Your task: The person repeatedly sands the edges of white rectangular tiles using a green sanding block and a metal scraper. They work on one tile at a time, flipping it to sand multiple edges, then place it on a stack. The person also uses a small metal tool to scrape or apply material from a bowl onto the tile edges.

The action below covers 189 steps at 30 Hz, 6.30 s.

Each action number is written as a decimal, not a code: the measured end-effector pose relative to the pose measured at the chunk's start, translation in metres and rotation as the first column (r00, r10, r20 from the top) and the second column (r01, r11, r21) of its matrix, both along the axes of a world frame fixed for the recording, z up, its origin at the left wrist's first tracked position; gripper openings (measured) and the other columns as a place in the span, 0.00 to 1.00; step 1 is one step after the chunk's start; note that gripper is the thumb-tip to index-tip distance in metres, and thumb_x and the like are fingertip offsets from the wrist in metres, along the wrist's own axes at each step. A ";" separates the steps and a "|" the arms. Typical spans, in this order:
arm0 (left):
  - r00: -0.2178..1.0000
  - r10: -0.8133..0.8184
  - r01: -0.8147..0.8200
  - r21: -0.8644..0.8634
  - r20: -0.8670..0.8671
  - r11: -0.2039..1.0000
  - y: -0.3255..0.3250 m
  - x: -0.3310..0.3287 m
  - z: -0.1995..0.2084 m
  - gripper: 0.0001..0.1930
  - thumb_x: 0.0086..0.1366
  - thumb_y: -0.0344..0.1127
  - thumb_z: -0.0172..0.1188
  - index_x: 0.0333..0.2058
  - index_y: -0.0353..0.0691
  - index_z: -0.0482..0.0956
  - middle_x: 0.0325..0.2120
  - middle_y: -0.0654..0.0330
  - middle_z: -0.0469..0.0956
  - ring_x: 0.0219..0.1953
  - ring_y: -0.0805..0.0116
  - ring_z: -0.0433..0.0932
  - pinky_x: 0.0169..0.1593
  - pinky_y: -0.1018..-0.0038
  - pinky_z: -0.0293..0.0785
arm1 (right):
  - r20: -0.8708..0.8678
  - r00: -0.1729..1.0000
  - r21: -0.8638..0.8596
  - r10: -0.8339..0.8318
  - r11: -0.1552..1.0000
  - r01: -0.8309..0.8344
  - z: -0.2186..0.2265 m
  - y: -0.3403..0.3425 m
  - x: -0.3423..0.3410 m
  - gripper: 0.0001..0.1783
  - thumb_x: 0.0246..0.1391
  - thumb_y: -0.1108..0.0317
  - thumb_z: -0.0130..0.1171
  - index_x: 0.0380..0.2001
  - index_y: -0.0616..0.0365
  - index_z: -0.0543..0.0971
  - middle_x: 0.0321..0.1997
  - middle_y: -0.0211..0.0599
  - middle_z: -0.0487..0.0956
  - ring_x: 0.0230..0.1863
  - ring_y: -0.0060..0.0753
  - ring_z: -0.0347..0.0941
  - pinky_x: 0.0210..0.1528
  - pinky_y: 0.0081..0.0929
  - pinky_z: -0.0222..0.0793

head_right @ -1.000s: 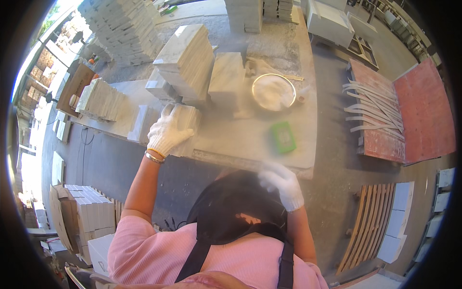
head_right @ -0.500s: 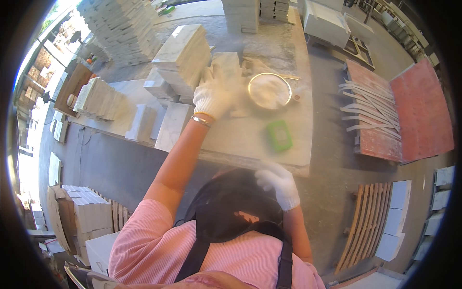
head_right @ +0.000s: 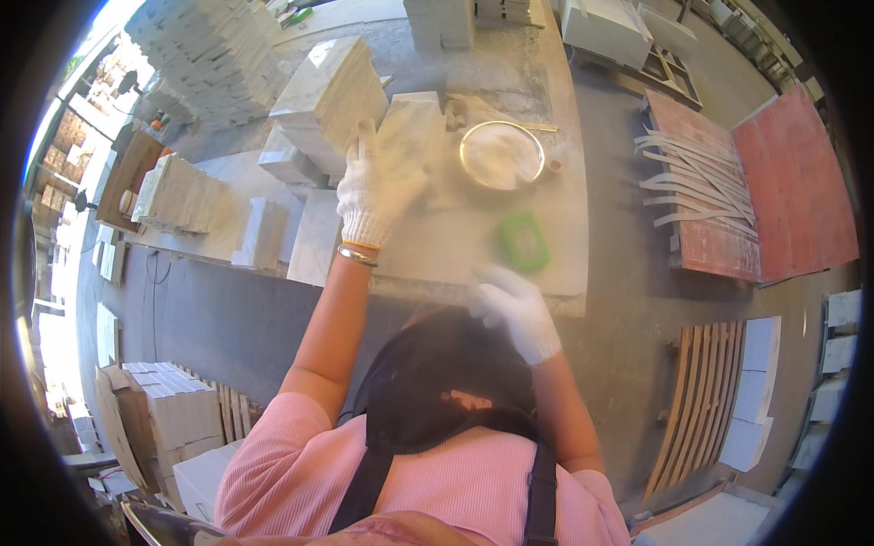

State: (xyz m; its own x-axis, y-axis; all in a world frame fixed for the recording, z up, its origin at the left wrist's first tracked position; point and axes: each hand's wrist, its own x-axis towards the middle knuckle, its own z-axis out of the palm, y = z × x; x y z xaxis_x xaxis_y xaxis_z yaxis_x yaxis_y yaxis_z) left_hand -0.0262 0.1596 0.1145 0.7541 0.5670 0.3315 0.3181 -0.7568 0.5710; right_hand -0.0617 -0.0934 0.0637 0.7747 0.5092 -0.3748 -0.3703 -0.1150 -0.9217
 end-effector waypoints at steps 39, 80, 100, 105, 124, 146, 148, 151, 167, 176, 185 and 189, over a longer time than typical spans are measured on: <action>0.818 -0.479 0.228 -0.943 0.320 -0.241 -0.086 -0.107 -0.083 0.21 0.69 0.28 0.58 0.59 0.30 0.75 0.53 0.59 0.80 0.52 0.71 0.78 0.58 0.73 0.73 | -0.203 0.927 0.292 -0.315 0.885 0.364 -0.028 -0.041 -0.009 0.22 0.71 0.62 0.50 0.58 0.66 0.78 0.55 0.39 0.82 0.54 0.29 0.77 0.58 0.28 0.72; 0.875 -0.381 0.158 -0.919 0.300 -0.362 -0.090 -0.097 -0.097 0.26 0.68 0.31 0.62 0.62 0.29 0.70 0.55 0.51 0.79 0.53 0.64 0.80 0.57 0.66 0.76 | -0.169 0.972 0.363 -0.160 0.907 0.213 -0.018 -0.044 -0.012 0.31 0.69 0.63 0.52 0.70 0.69 0.65 0.67 0.44 0.74 0.66 0.34 0.69 0.68 0.33 0.63; 0.938 -0.191 0.257 -0.950 0.289 -0.175 -0.089 -0.095 -0.086 0.20 0.67 0.27 0.61 0.57 0.31 0.72 0.50 0.56 0.79 0.50 0.69 0.79 0.56 0.71 0.74 | 0.902 0.392 -0.365 0.179 0.800 0.477 -0.026 -0.046 -0.037 0.52 0.45 0.58 0.80 0.70 0.62 0.66 0.70 0.50 0.70 0.68 0.47 0.70 0.68 0.39 0.67; 0.953 -0.143 0.213 -0.928 0.266 -0.306 -0.090 -0.098 -0.084 0.25 0.65 0.25 0.62 0.60 0.30 0.68 0.52 0.54 0.77 0.53 0.64 0.78 0.58 0.68 0.74 | 0.620 0.731 -0.164 -0.286 0.863 0.477 -0.025 -0.058 -0.033 0.36 0.59 0.63 0.68 0.68 0.62 0.70 0.63 0.47 0.78 0.62 0.40 0.75 0.59 0.33 0.74; 0.712 -0.701 0.244 -0.925 -0.032 0.291 -0.043 -0.120 -0.028 0.16 0.68 0.41 0.66 0.43 0.33 0.81 0.36 0.55 0.85 0.36 0.70 0.83 0.42 0.75 0.80 | 0.105 0.957 -0.033 -0.270 0.961 0.275 0.007 -0.048 -0.018 0.19 0.61 0.65 0.58 0.50 0.68 0.83 0.37 0.29 0.82 0.37 0.17 0.72 0.40 0.18 0.66; 0.596 -0.803 0.307 -0.933 0.033 0.190 -0.054 -0.079 -0.072 0.24 0.66 0.44 0.67 0.52 0.30 0.81 0.41 0.63 0.82 0.41 0.76 0.76 0.47 0.77 0.73 | 0.002 0.992 -0.097 -0.126 0.987 0.126 0.023 -0.049 -0.013 0.22 0.59 0.66 0.59 0.54 0.65 0.81 0.46 0.35 0.84 0.35 0.22 0.75 0.38 0.21 0.70; 0.609 -0.787 0.315 -0.940 0.096 0.129 -0.056 -0.081 -0.073 0.23 0.66 0.44 0.67 0.52 0.31 0.82 0.40 0.63 0.82 0.40 0.76 0.76 0.46 0.77 0.74 | 0.014 0.992 -0.070 -0.125 0.990 0.126 0.027 -0.053 -0.017 0.23 0.56 0.67 0.59 0.55 0.65 0.81 0.46 0.36 0.84 0.35 0.23 0.75 0.38 0.21 0.71; 0.609 -0.783 0.318 -0.943 0.126 0.096 -0.059 -0.081 -0.076 0.23 0.67 0.44 0.66 0.52 0.32 0.81 0.39 0.63 0.83 0.39 0.76 0.76 0.46 0.77 0.74 | 0.016 0.989 -0.031 -0.148 0.988 0.148 0.029 -0.055 -0.021 0.25 0.54 0.69 0.58 0.56 0.65 0.81 0.46 0.36 0.84 0.34 0.23 0.74 0.37 0.21 0.70; 0.676 -0.721 0.224 -0.975 0.153 0.004 -0.053 -0.085 -0.076 0.25 0.69 0.44 0.64 0.55 0.29 0.79 0.44 0.60 0.82 0.44 0.74 0.77 0.50 0.75 0.74 | 0.320 0.895 -0.113 -0.313 0.925 0.364 0.016 -0.063 0.008 0.23 0.63 0.68 0.59 0.60 0.60 0.78 0.51 0.37 0.84 0.48 0.23 0.79 0.45 0.22 0.72; 0.740 -0.666 0.248 -0.958 0.091 0.145 -0.052 -0.081 -0.075 0.21 0.70 0.44 0.63 0.50 0.31 0.81 0.38 0.66 0.80 0.39 0.78 0.72 0.46 0.77 0.71 | 0.488 0.839 -0.179 -0.240 0.913 0.366 0.001 -0.053 0.023 0.20 0.61 0.71 0.63 0.57 0.61 0.81 0.57 0.38 0.82 0.58 0.28 0.77 0.61 0.26 0.71; 0.825 -0.527 0.286 -0.955 0.203 0.079 -0.051 -0.072 -0.078 0.21 0.71 0.43 0.62 0.53 0.31 0.79 0.41 0.65 0.80 0.43 0.78 0.73 0.49 0.77 0.71 | 0.776 0.517 -0.597 0.362 0.686 0.416 -0.024 -0.034 0.044 0.32 0.50 0.68 0.70 0.61 0.41 0.79 0.63 0.46 0.76 0.61 0.53 0.73 0.63 0.42 0.71; 0.854 -0.474 0.265 -0.963 0.214 0.041 -0.045 -0.060 -0.078 0.20 0.71 0.42 0.62 0.52 0.31 0.80 0.41 0.64 0.81 0.42 0.78 0.74 0.49 0.77 0.72 | 0.734 0.526 -0.646 0.429 0.680 0.348 -0.043 -0.023 0.051 0.35 0.45 0.65 0.74 0.60 0.43 0.79 0.64 0.45 0.75 0.62 0.55 0.71 0.64 0.44 0.70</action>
State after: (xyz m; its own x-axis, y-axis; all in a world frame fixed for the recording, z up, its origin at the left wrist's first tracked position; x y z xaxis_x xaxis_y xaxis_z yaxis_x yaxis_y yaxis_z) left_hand -0.0866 0.1143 0.0367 0.9425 -0.0427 -0.3313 0.3271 0.3202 0.8891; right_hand -0.0103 -0.1166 0.0211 0.8756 0.4551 0.1620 0.4805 -0.7856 -0.3899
